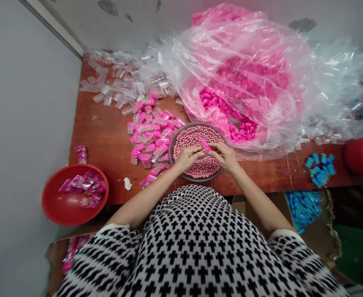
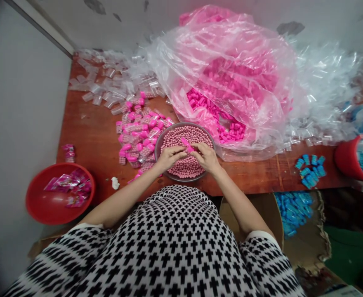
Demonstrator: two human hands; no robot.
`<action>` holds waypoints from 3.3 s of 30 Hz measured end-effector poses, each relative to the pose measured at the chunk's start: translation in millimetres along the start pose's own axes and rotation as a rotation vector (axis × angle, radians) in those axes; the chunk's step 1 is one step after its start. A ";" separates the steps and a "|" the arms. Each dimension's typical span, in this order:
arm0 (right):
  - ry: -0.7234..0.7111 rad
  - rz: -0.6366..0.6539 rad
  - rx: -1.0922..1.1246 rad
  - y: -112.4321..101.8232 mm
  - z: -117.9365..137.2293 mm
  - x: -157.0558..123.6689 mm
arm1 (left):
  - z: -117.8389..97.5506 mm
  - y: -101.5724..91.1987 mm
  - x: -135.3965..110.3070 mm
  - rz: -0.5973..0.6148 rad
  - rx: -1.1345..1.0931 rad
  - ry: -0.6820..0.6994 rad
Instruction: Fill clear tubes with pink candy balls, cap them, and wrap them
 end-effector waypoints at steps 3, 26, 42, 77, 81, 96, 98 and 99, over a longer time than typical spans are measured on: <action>0.018 -0.002 -0.013 3.4 -0.2 -0.9 | 1.8 -0.4 -0.5 -0.018 0.006 -0.011; -0.096 -0.073 -0.081 2.4 8.2 -0.6 | -16.8 -12.6 9.3 0.036 0.266 0.164; -0.094 -0.077 -0.151 7.5 14.2 -10.7 | -32.5 -5.0 -1.7 0.102 0.684 0.173; -0.368 0.450 -0.640 -35.3 47.1 21.6 | -16.5 13.0 -23.2 -0.027 -0.182 -0.115; -0.250 0.322 -0.608 -12.6 34.7 10.9 | -9.0 15.6 -25.8 -0.171 -0.434 -0.181; -0.012 -0.035 -0.531 38.0 15.0 1.3 | -6.4 30.8 -19.5 -0.358 -0.234 -0.163; -0.035 -0.021 -0.526 40.7 15.4 3.9 | -4.2 28.3 -18.7 -0.354 -0.258 -0.153; -0.054 -0.007 -0.517 41.9 16.9 5.9 | -3.8 25.4 -18.5 -0.351 -0.265 -0.145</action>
Point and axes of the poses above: each hand's wrist, its own x-axis towards the middle knuckle, its own y-axis out of the palm, z = x × y, the point moved 2 cm from there along x, towards the middle knuckle, and after that the axes turned 9 degrees about z, right-handed, at the moved point
